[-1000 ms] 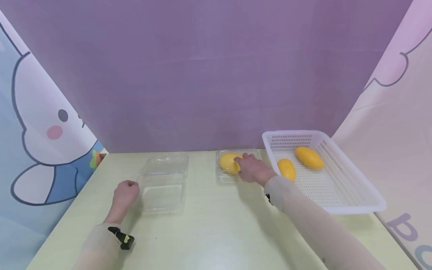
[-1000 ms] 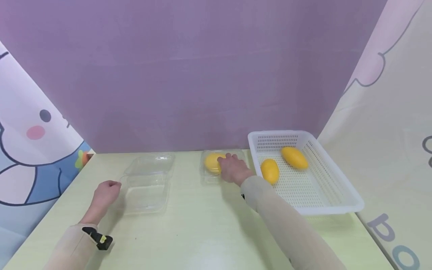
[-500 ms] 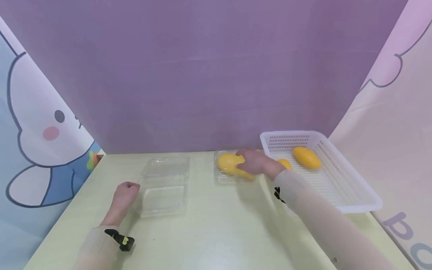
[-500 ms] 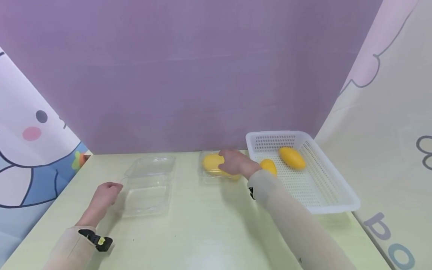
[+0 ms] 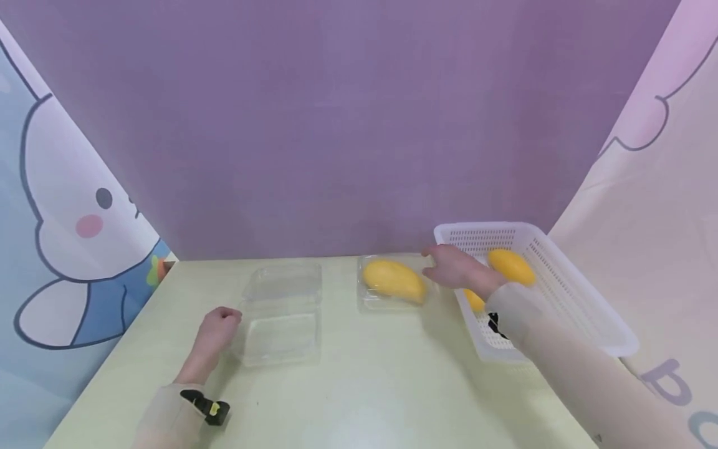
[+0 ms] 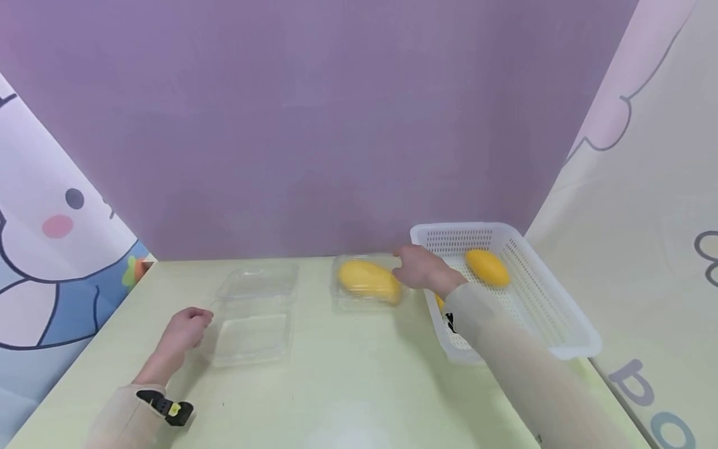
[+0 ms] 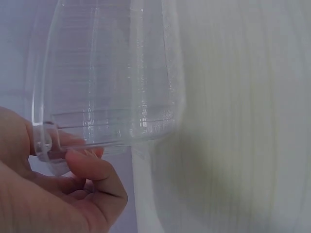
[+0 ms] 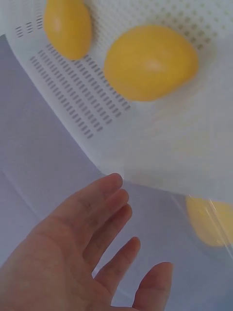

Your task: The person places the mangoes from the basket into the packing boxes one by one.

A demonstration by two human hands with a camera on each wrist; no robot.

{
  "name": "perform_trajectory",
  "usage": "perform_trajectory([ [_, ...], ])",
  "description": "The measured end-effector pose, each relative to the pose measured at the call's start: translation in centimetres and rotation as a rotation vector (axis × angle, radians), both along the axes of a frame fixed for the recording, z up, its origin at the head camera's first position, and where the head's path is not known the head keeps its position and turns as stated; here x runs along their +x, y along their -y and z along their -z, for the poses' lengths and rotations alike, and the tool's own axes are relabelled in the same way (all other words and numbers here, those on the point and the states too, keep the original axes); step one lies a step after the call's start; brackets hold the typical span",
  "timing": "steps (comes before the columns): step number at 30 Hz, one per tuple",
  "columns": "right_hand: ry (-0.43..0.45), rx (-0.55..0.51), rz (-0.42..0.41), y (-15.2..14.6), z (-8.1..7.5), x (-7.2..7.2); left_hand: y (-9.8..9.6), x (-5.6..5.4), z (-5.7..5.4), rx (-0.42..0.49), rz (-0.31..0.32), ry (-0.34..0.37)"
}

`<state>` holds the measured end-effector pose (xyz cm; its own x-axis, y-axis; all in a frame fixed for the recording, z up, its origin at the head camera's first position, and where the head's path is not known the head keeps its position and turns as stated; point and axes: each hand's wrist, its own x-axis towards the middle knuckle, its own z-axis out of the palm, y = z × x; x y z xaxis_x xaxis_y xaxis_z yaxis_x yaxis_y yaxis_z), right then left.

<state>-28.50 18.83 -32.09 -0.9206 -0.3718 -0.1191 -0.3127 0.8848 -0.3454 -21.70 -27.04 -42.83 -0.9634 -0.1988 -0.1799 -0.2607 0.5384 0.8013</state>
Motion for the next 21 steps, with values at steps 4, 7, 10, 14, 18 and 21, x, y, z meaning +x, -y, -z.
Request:
perform_trajectory([
  [4,-0.027,0.049,0.010,-1.2,0.2,0.0,-0.4,0.3,0.2,0.007,0.013,0.012],
  [7,-0.065,0.074,0.019,-2.0,0.4,-0.3,-0.5,0.4,0.3,0.021,0.016,0.014],
  [10,-0.099,0.094,0.022,-2.6,0.4,-0.8,-0.6,0.5,0.4,0.029,0.012,0.016],
  [14,-0.081,0.108,0.056,-3.3,0.4,-1.5,-0.7,0.5,0.3,0.034,0.016,0.009],
  [18,-0.019,0.103,0.109,-4.0,0.5,-1.9,-1.2,0.5,0.3,0.058,0.019,0.003],
  [21,0.023,0.091,0.140,-4.5,0.7,-2.1,-1.7,0.4,0.2,0.076,0.016,0.000],
])
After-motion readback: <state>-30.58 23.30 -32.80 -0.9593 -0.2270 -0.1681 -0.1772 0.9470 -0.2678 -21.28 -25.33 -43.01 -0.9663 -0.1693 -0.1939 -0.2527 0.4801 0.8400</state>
